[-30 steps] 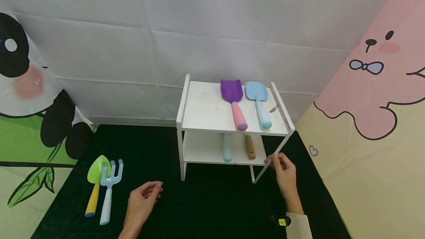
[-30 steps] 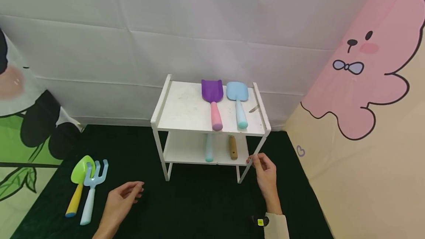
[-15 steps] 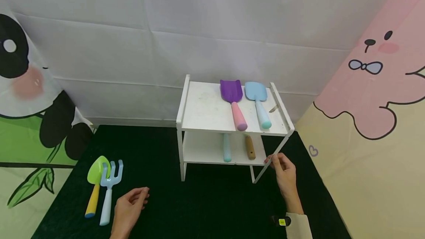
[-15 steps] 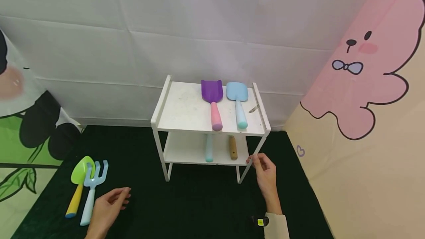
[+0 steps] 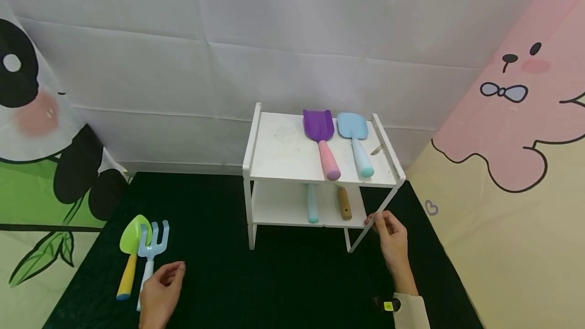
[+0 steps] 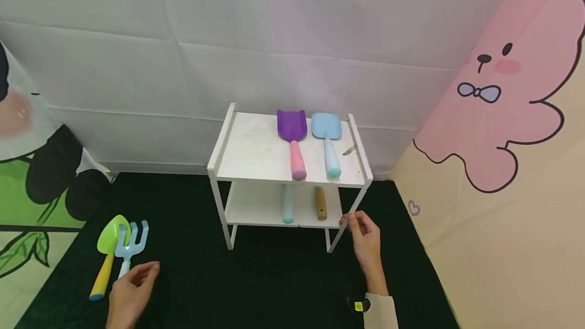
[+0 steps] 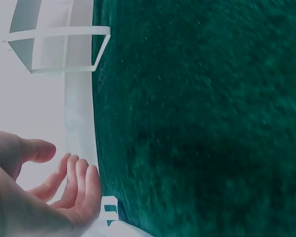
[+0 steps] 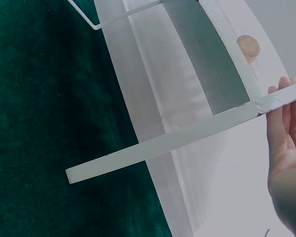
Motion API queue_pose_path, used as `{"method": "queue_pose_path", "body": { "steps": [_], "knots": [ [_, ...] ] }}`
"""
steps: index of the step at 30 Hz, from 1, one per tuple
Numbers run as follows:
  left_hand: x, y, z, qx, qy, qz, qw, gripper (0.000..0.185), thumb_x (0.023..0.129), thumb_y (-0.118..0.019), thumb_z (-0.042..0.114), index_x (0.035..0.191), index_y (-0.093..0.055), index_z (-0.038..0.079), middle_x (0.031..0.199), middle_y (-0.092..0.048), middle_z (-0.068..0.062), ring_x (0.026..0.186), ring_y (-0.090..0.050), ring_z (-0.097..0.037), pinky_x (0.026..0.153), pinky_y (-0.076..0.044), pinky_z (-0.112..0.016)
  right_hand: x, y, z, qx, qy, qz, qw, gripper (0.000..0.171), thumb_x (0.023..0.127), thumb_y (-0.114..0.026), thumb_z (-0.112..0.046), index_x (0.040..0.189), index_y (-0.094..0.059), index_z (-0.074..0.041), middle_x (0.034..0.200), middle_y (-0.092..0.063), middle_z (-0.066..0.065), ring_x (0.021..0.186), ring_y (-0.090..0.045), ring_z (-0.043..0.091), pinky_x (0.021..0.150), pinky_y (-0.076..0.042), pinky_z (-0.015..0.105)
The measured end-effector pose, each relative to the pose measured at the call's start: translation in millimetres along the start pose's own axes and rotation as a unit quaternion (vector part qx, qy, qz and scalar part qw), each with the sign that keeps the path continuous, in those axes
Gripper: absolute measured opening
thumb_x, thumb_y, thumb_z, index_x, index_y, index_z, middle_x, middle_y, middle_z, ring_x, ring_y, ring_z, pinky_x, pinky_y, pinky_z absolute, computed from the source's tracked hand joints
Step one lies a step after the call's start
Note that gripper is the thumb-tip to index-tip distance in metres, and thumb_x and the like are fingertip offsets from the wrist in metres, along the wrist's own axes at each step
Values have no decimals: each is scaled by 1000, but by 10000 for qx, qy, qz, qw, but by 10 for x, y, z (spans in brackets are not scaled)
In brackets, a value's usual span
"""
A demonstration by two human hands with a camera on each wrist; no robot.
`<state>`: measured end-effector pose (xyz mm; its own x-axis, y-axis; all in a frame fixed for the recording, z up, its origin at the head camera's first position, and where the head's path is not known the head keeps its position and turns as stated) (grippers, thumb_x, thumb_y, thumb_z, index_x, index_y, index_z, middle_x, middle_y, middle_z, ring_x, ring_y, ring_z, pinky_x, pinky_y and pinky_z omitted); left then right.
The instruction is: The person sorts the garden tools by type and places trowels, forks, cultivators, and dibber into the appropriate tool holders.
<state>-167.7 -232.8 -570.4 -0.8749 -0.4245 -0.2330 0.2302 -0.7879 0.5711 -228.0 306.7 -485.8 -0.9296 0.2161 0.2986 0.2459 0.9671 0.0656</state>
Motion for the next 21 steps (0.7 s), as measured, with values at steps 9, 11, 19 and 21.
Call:
{"method": "queue_pose_path", "body": {
  "steps": [9,11,19,21],
  "knots": [
    [68,207,-148,63,180,637,9978,31,105,-55,22,124,-64,-2,115,-67,-24,101,-62,-35,79,-49,-46,-4,-4,1,61,-17,31,10000,28,110,-48,-10,101,-57,14,98,-71,2,95,-70,13,94,-55,22],
    [84,247,-173,51,231,736,9970,32,105,-55,21,125,-63,-2,115,-66,-25,101,-61,-36,78,-49,-45,-4,-3,-3,53,-3,28,10000,27,110,-48,-9,101,-57,14,98,-71,3,95,-70,13,94,-55,21],
    [147,380,-332,9,615,968,9934,36,106,-54,21,128,-60,-7,116,-63,-31,100,-59,-41,76,-48,-48,-6,-1,4,-7,-84,38,10000,29,110,-48,-13,101,-58,13,98,-70,4,96,-69,14,94,-55,22],
    [165,401,-371,35,692,982,9928,37,106,-53,20,129,-59,-8,117,-63,-32,99,-58,-41,74,-47,-46,-6,-1,5,-27,-102,36,9999,30,110,-48,-14,101,-58,13,98,-70,4,96,-69,14,94,-55,23]
  ]
}}
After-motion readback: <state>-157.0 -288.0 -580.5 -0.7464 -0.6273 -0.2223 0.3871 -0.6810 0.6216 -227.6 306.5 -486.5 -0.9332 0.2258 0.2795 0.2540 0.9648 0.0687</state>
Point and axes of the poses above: each hand's wrist, its own x-axis towards the middle knuckle, its own y-axis out of the back of the hand, z = x × y, the point moved 7 cm from there along x, towards the middle knuckle
